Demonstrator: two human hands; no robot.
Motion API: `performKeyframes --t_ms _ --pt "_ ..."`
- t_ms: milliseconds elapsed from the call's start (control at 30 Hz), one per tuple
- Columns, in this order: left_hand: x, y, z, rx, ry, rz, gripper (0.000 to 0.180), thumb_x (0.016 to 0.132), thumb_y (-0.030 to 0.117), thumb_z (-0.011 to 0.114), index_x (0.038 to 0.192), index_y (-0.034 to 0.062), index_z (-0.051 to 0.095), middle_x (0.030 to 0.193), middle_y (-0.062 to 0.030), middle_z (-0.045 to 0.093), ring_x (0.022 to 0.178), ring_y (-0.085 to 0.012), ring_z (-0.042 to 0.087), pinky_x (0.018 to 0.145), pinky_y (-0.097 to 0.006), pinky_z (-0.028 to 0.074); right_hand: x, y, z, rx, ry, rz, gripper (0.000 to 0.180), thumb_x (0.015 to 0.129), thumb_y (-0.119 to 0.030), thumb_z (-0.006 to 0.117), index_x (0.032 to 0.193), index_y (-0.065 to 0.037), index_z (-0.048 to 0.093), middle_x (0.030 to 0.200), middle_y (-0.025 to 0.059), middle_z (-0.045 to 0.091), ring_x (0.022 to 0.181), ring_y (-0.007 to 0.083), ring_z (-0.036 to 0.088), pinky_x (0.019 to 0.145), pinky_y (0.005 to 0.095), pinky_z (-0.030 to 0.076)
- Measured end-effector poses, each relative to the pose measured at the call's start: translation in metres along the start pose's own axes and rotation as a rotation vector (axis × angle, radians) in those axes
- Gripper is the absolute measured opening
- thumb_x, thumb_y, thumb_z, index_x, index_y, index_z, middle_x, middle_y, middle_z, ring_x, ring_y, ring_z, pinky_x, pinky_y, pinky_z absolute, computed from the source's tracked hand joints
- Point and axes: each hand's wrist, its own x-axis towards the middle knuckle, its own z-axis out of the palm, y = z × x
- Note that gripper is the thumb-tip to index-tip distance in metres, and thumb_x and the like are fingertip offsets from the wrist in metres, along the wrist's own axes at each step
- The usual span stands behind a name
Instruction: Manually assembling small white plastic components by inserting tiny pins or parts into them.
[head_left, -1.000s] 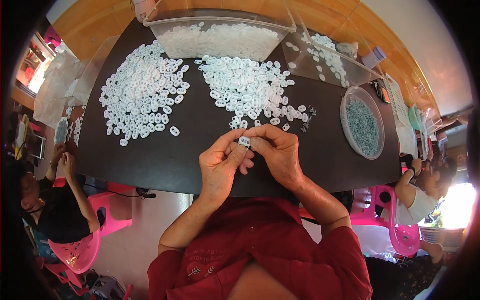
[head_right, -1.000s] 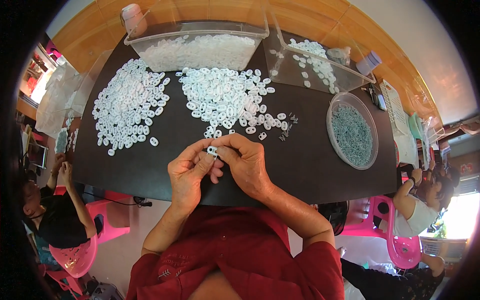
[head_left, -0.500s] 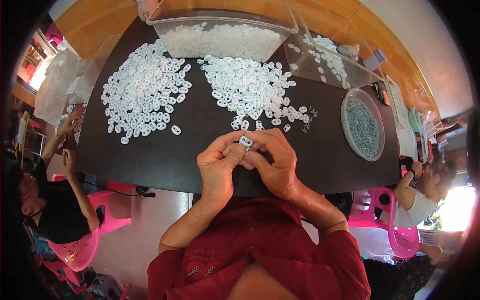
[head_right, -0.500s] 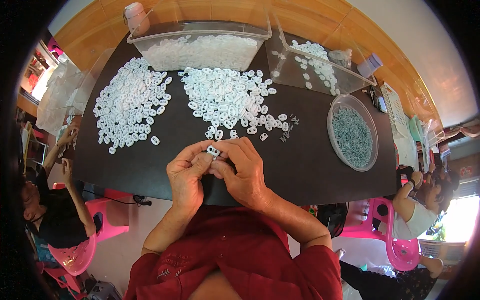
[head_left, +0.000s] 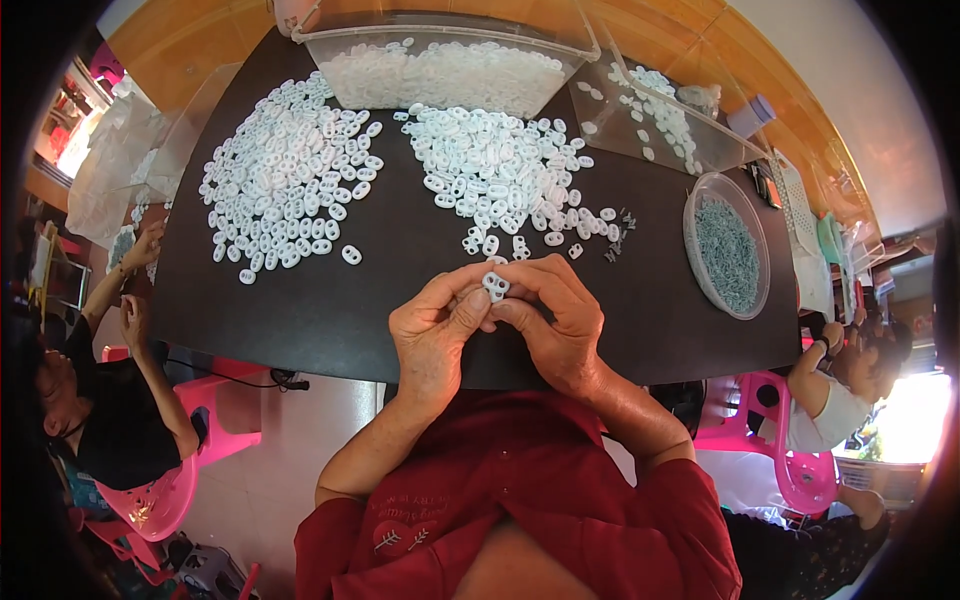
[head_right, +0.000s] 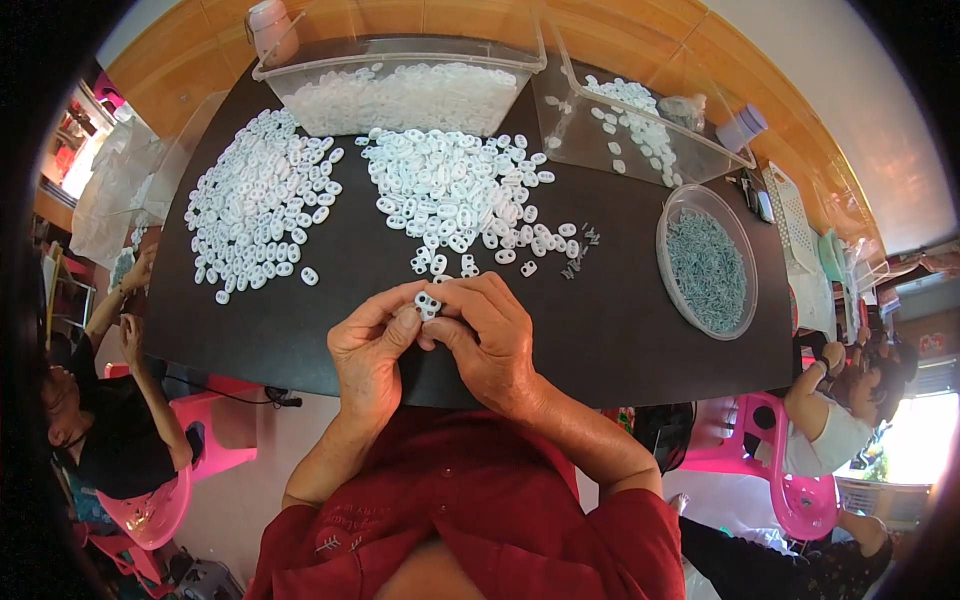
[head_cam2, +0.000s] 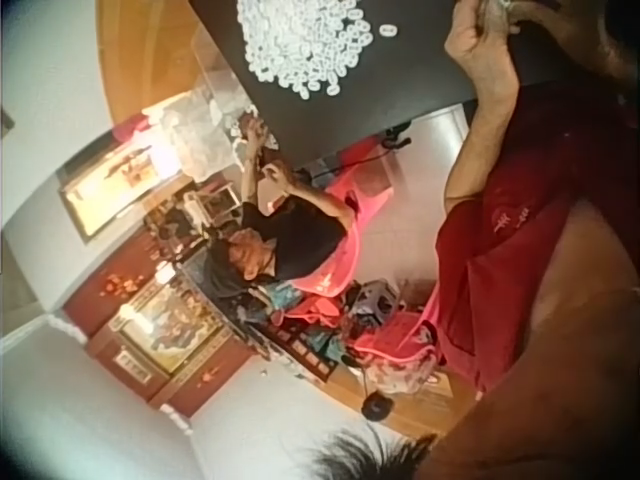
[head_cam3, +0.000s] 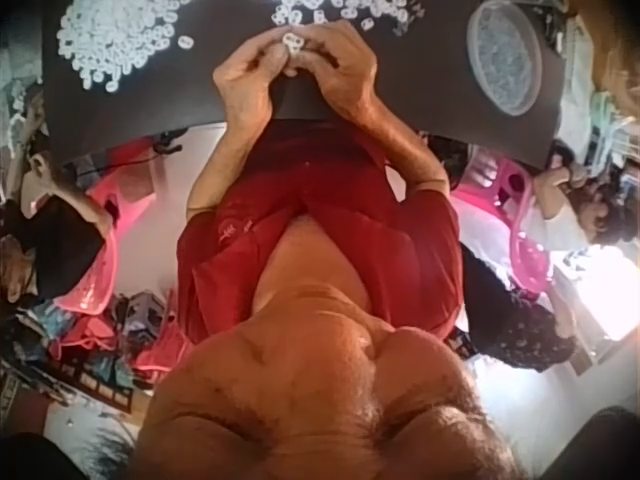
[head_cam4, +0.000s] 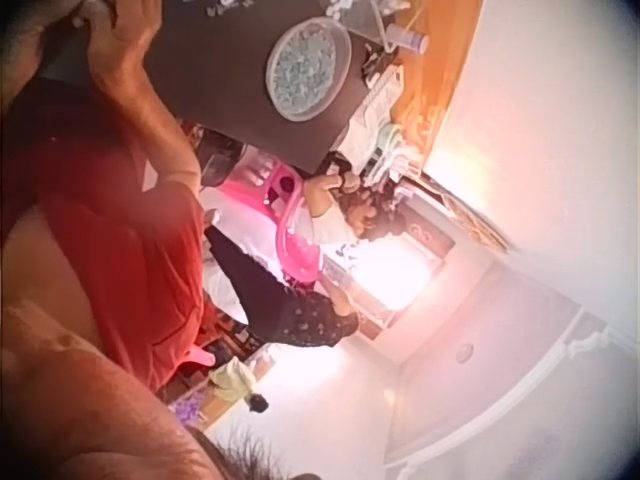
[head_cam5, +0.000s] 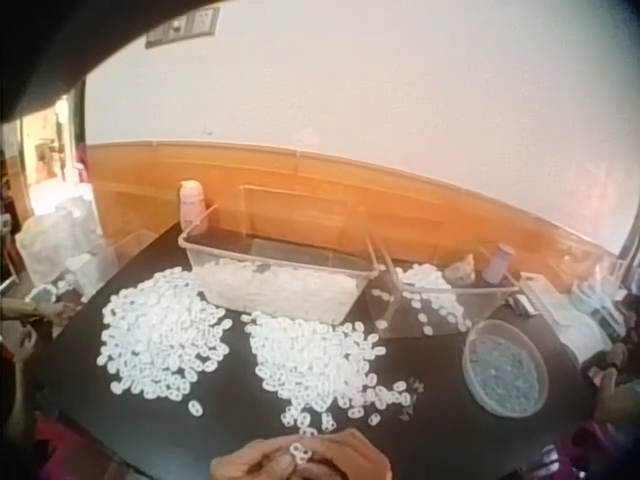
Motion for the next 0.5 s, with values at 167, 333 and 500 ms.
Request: performKeyframes --t_ms 167,333,500 --pt "-0.001 -0.004 0.001 0.013 0.003 0.045 0.026 0.089 0.005 0.059 0.113 -0.0037 0.061 0.084 -0.0021 0.056 0.068 -0.0085 0.051 0.063 -0.020 0.044 -0.002 -0.002 0.006 0.180 0.063 0.063 0.030 0.070 0.010 0.064 0.100 0.002 0.064 0.092 0.0106 0.062 0.072 0.0166 0.057 0.062 0.0279 0.048" --pt "-0.004 -0.012 0.003 0.089 0.040 0.198 0.022 0.090 0.007 0.058 0.109 -0.0032 0.062 0.084 -0.0016 0.055 0.069 -0.0068 0.050 0.062 -0.019 0.044 -0.004 -0.002 0.009 0.177 0.075 -0.013 0.029 0.076 0.012 0.062 0.104 0.005 0.062 0.093 0.0096 0.058 0.071 0.0099 0.057 0.062 0.0216 0.047" --pt "-0.006 -0.010 0.006 0.078 0.063 0.230 0.021 0.091 0.008 0.058 0.108 -0.0027 0.061 0.084 -0.0008 0.055 0.070 -0.0057 0.050 0.062 -0.018 0.043 -0.002 -0.006 0.013 0.075 0.113 -0.115 0.030 0.076 0.012 0.062 0.105 0.005 0.061 0.091 0.0108 0.059 0.067 0.0104 0.056 0.059 0.0216 0.046"
